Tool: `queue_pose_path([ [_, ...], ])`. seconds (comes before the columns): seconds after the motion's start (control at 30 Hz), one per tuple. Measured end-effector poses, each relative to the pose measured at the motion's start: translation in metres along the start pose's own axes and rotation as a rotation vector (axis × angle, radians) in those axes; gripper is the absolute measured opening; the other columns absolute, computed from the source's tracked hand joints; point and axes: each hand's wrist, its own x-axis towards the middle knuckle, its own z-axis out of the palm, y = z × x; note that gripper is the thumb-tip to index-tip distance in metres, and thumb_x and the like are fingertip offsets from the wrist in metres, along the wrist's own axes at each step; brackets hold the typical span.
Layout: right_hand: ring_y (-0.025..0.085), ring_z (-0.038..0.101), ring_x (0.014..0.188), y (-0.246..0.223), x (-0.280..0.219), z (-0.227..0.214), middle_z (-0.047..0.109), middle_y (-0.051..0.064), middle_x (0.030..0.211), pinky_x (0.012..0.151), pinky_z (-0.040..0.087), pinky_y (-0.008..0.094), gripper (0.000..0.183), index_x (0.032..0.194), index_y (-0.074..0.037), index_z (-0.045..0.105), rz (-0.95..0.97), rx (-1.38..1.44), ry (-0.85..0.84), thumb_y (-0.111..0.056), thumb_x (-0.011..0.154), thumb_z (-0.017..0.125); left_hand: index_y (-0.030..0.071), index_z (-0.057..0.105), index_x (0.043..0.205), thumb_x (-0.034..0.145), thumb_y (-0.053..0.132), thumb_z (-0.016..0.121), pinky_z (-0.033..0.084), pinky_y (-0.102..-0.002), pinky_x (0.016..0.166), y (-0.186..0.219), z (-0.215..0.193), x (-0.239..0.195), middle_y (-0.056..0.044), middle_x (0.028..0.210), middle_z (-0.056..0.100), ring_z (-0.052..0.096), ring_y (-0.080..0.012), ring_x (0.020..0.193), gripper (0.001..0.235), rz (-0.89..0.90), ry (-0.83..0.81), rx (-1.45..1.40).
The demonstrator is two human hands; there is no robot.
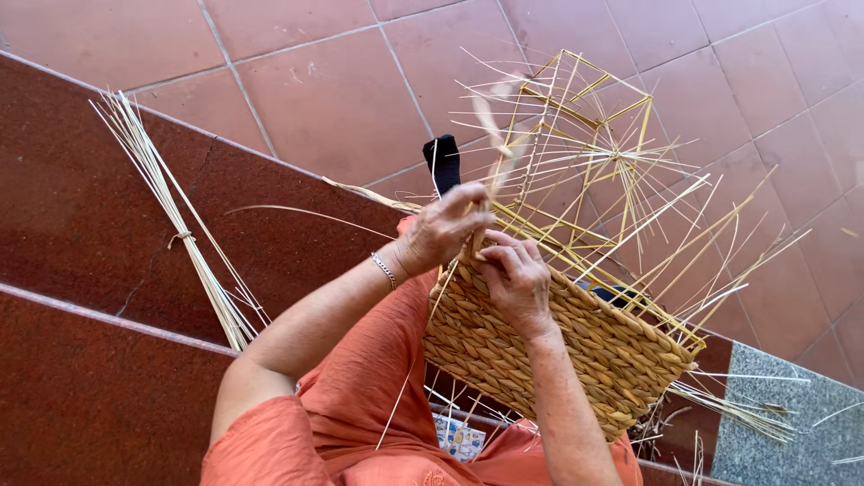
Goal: The person weaves a rectangular basket by hand, interlacing dried plant strips through a pre-formed frame. They repeatedly pull and tighten the strips to build up the basket walls, occasionally adjusting the frame and trimming excess material.
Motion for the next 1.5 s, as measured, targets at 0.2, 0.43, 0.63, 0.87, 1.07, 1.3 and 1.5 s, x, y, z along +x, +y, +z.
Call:
queue_pose_path([
  [0.2, 0.028, 0.065, 0.106, -0.005, -0.009, 0.008, 0.066, 0.011, 0.138, 0.094, 0.055, 0.038, 0.020, 0.102, -0.007, 0.071, 0.013, -0.048, 0.064, -0.009, 0.084, 0.079, 0.012, 0.073, 0.110, 0.086, 0.013, 0.080, 0.054, -0.046, 0.109, 0.001, 0.018, -0.028, -0.005, 0.126, 0.069, 0.069, -0.0243, 0.116, 0.025, -0.029, 0.074, -0.074],
  [0.43, 0.029, 0.063, 0.103, -0.006, -0.012, 0.018, 0.065, 0.013, 0.138, 0.092, 0.054, 0.040, 0.019, 0.099, -0.006, 0.068, -0.029, -0.160, 0.047, -0.007, 0.083, 0.077, 0.014, 0.077, 0.099, 0.083, 0.016, 0.082, 0.052, -0.038, 0.096, 0.002, 0.015, -0.037, -0.001, 0.114, 0.076, 0.066, -0.0212, 0.107, 0.017, -0.220, -0.065, -0.127],
  [0.63, 0.026, 0.060, 0.097, -0.002, -0.005, 0.023, 0.066, 0.012, 0.136, 0.087, 0.054, 0.039, 0.023, 0.099, -0.004, 0.066, -0.037, -0.292, -0.036, -0.009, 0.079, 0.078, 0.013, 0.077, 0.105, 0.091, 0.005, 0.062, 0.064, -0.028, 0.083, -0.042, 0.005, -0.026, -0.002, 0.100, 0.080, 0.075, -0.0096, 0.089, 0.022, -0.809, -0.276, -0.736],
  [0.87, 0.029, 0.062, 0.097, -0.009, 0.005, 0.030, 0.072, 0.012, 0.122, 0.080, 0.052, 0.041, 0.033, 0.099, -0.002, 0.068, -0.005, -0.371, -0.015, -0.022, 0.078, 0.083, -0.001, 0.074, 0.117, 0.107, 0.017, 0.063, 0.051, -0.022, 0.067, -0.069, 0.038, -0.024, 0.002, 0.091, 0.069, 0.060, -0.0055, 0.079, 0.024, -1.007, -0.529, -0.969],
  [1.07, 0.026, 0.063, 0.091, -0.001, 0.024, 0.025, 0.074, 0.008, 0.094, 0.080, 0.052, 0.046, 0.033, 0.087, -0.010, 0.073, 0.179, -0.349, -0.278, -0.037, 0.076, 0.087, 0.006, 0.068, 0.122, 0.101, 0.014, 0.056, 0.058, -0.018, 0.075, -0.057, 0.028, -0.020, 0.006, 0.096, 0.074, 0.067, -0.0016, 0.083, 0.025, -1.207, -0.488, -1.363],
  [1.3, 0.017, 0.068, 0.080, 0.025, 0.000, 0.030, 0.075, 0.004, 0.100, 0.074, 0.058, 0.036, 0.021, 0.100, -0.008, 0.071, 0.049, -0.089, 0.064, -0.022, 0.090, 0.082, 0.001, 0.067, 0.106, 0.106, 0.024, 0.056, 0.052, -0.028, 0.046, -0.058, 0.040, -0.031, -0.004, 0.074, 0.064, 0.059, -0.0115, 0.052, 0.026, -1.114, -0.460, -0.974],
  [1.5, 0.012, 0.071, 0.079, 0.033, -0.006, 0.038, 0.069, 0.011, 0.106, 0.069, 0.064, 0.024, 0.025, 0.109, -0.003, 0.064, 0.214, 0.145, 0.212, -0.005, 0.087, 0.077, 0.001, 0.068, 0.092, 0.107, 0.020, 0.045, 0.051, -0.026, 0.047, -0.116, 0.069, -0.066, -0.002, 0.071, 0.065, 0.058, -0.0090, 0.052, 0.033, -1.234, -0.268, -0.266],
])
